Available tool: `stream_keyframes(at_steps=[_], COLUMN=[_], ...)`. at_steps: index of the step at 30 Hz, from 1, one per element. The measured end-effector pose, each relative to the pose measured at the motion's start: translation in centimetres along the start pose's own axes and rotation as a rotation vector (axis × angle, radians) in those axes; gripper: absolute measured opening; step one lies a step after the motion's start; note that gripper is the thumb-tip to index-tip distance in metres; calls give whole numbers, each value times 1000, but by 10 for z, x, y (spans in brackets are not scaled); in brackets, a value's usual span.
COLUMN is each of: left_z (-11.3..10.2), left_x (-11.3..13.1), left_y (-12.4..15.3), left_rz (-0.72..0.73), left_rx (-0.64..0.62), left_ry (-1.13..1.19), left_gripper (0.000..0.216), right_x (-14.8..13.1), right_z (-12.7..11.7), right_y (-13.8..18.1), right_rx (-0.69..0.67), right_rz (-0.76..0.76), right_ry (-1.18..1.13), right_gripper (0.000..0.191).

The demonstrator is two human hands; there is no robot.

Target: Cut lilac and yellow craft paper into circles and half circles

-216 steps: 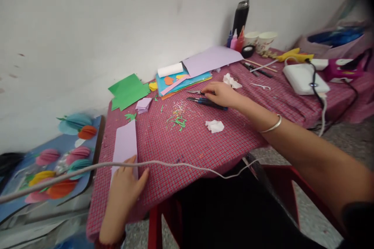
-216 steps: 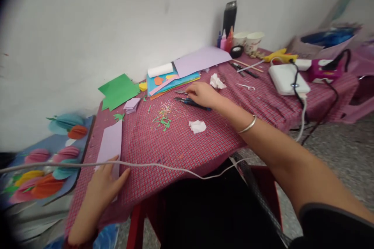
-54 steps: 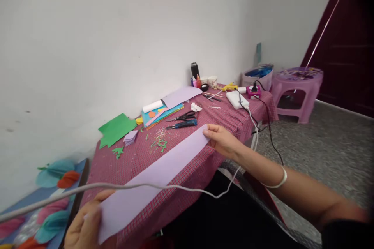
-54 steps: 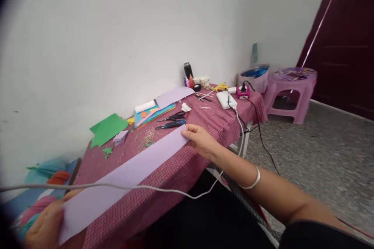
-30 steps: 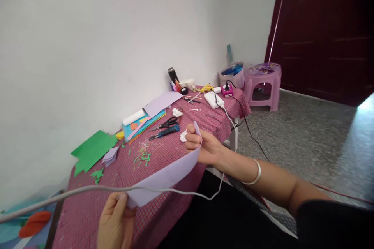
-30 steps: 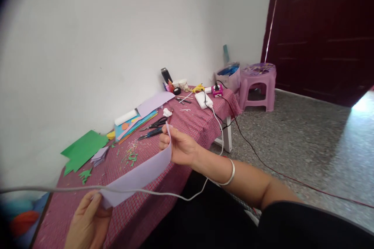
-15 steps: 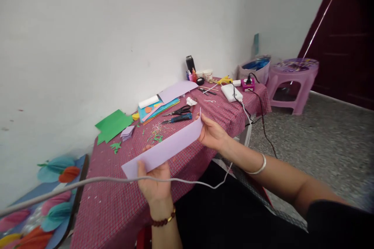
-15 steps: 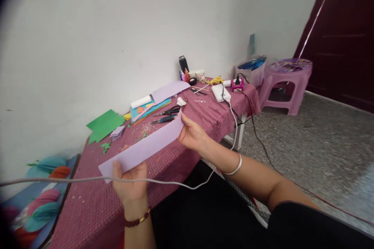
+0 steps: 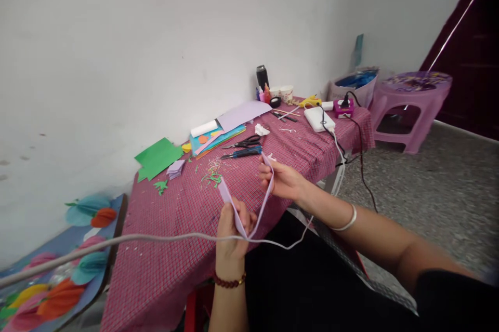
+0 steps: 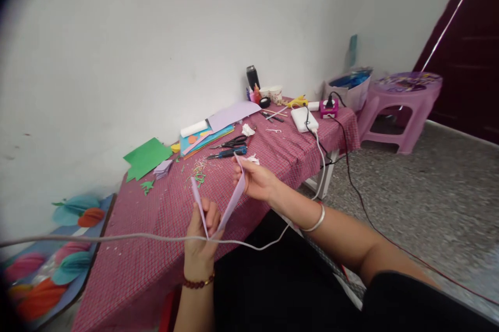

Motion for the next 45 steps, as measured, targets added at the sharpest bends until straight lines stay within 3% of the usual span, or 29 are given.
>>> stream_keyframes(at_steps=[6,13,18,21,24,28,32,40,43,45], left_z=[-2,-12,-15,-27,-32,-22,-17,-13,-4,-3], left_x=[7,16,-20,-41,-47,-45,-29,44,51,48], left_y=[-1,0,-4,-2,1,4,11,39,44,43], left_rz=[92,277,71,-51,-59,-53,41,564,620,589], left_rx=[12,243,255,356,426,401,409,584,600,591], left_ry=[-201,-302,-161,-77,-40,-121,-260,-831,-1035,-1051], left_gripper=[30,22,16,18,17,16,14,19,20,20], right_x=[38,33,22,9,-1,-5,-4,0,9,13], right_z=[39,33,16,19,28,37,34,48,49,47], right_y=[22,17,10,11,16,19,18,24,23,22], right_rx=[-280,-145,-78,-76,-101,-133,-104,-186,-235,-237], right_rz=[134,-87,-231,-390,-509,-551,-485,-381,-339,-315], right_ry=[312,446,616,765,900,923,841,938,942,967], right_gripper=[30,29,28,23,18,5,23,14,10,8])
Point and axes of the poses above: each hand's wrist, its own y-axis away from the middle knuckle, its own z-axis out of the palm, x = y × z, the point moved 10 cm from there along -y, towards the middle knuckle, and after that the axes turned 5 degrees about -z, right-handed, at the moved point
